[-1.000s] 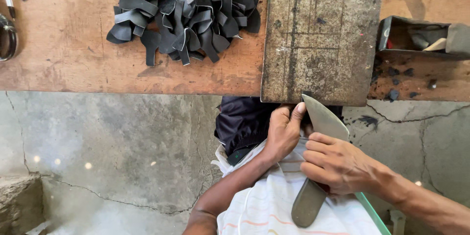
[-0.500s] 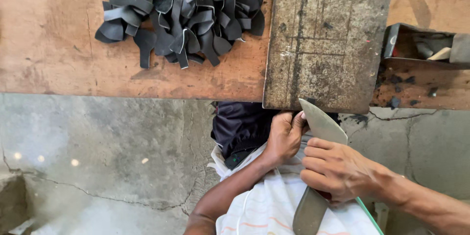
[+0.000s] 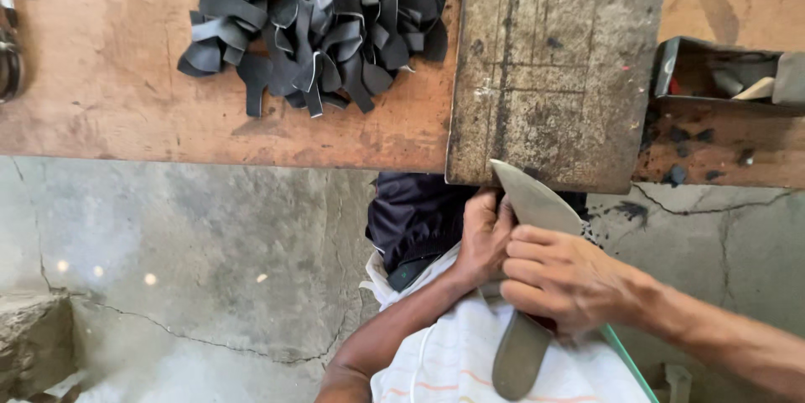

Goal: The person trims small black rubber pieces using a curved knife on a wooden workbench. They repeatedly pick up pieces, hold them against a wooden block, and shave off edges, then place the trimmed pieces into a small metal box.

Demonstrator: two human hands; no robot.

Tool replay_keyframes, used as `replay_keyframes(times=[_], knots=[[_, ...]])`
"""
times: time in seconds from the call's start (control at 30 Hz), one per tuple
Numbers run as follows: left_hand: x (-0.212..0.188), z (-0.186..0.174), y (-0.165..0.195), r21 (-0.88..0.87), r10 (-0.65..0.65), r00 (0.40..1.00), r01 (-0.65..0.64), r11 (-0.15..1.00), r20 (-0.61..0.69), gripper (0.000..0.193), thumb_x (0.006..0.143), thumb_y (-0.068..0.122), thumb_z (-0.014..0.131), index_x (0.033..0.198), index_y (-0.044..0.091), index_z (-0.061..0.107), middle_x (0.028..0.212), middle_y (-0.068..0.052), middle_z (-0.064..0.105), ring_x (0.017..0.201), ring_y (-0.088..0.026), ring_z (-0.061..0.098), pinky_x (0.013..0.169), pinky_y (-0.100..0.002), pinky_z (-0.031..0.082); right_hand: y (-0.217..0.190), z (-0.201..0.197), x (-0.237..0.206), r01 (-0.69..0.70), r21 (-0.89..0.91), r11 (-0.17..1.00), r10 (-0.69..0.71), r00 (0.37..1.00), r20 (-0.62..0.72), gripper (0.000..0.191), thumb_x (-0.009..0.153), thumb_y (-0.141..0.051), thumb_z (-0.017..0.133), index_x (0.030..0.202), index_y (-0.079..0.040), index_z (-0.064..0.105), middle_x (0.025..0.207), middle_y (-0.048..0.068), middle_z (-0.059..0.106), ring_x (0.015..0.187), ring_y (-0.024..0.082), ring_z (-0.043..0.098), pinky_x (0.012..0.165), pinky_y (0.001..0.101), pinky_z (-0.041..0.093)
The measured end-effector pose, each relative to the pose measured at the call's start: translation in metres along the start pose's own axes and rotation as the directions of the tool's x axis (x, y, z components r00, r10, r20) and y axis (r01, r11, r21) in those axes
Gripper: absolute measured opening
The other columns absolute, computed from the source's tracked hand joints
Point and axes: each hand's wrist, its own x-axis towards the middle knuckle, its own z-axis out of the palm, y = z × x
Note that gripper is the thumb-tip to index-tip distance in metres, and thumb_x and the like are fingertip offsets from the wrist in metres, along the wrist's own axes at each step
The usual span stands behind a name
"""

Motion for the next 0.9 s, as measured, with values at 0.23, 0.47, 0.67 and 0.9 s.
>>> replay_keyframes(times=[0.23, 0.47, 0.67, 0.9], knots=[[-0.007, 0.000, 0.002, 0.041, -0.094, 0.993, 0.091, 0.995, 0.066, 0.040, 0.114, 0.019, 0.056, 0.082, -0.003, 0.062, 0.067, 0.000, 0.054, 0.063, -0.007, 0.042, 0.053, -0.028, 0.039, -0.012, -0.001, -0.009, -0.042, 0.000, 0.999, 0.042, 0.999, -0.006, 0.031, 0.061, -0.030, 0.063, 0.076, -0.007, 0.049, 0.078, 0.007, 0.051, 0.074, 0.027, 0.056, 0.079, 0.0403, 0.050], [-0.004, -0.004, -0.001, -0.025, -0.010, 0.996, 0.012, 1.000, 0.086, 0.019, 0.106, 0.008, 0.055, 0.094, -0.002, 0.064, 0.081, -0.003, 0.064, 0.075, -0.007, 0.054, 0.065, -0.030, 0.050, 0.014, -0.001, 0.007, 0.112, -0.023, 0.993, -0.110, 0.991, 0.079, 0.027, 0.070, -0.028, 0.068, 0.077, -0.009, 0.050, 0.075, 0.005, 0.047, 0.072, 0.024, 0.054, 0.078, 0.0401, 0.048], [-0.002, -0.008, 0.002, -0.043, 0.050, 0.996, -0.047, 0.998, 0.069, 0.014, 0.105, 0.007, 0.055, 0.099, -0.002, 0.063, 0.087, -0.004, 0.065, 0.081, -0.008, 0.056, 0.072, -0.033, 0.052, 0.015, 0.004, 0.001, 0.097, 0.000, 0.995, -0.097, 0.991, 0.091, 0.027, 0.062, -0.027, 0.066, 0.074, -0.008, 0.050, 0.074, 0.005, 0.050, 0.071, 0.027, 0.055, 0.080, 0.0419, 0.048], [-0.002, 0.001, 0.007, -0.014, -0.061, 0.998, 0.062, 0.998, 0.034, 0.034, 0.114, 0.020, 0.055, 0.090, -0.003, 0.061, 0.074, 0.001, 0.054, 0.068, -0.007, 0.043, 0.057, -0.028, 0.040, -0.009, 0.003, -0.019, -0.005, -0.063, 0.998, 0.007, 1.000, 0.024, 0.027, 0.063, -0.026, 0.065, 0.076, -0.008, 0.050, 0.075, 0.005, 0.049, 0.074, 0.025, 0.055, 0.081, 0.0404, 0.049]])
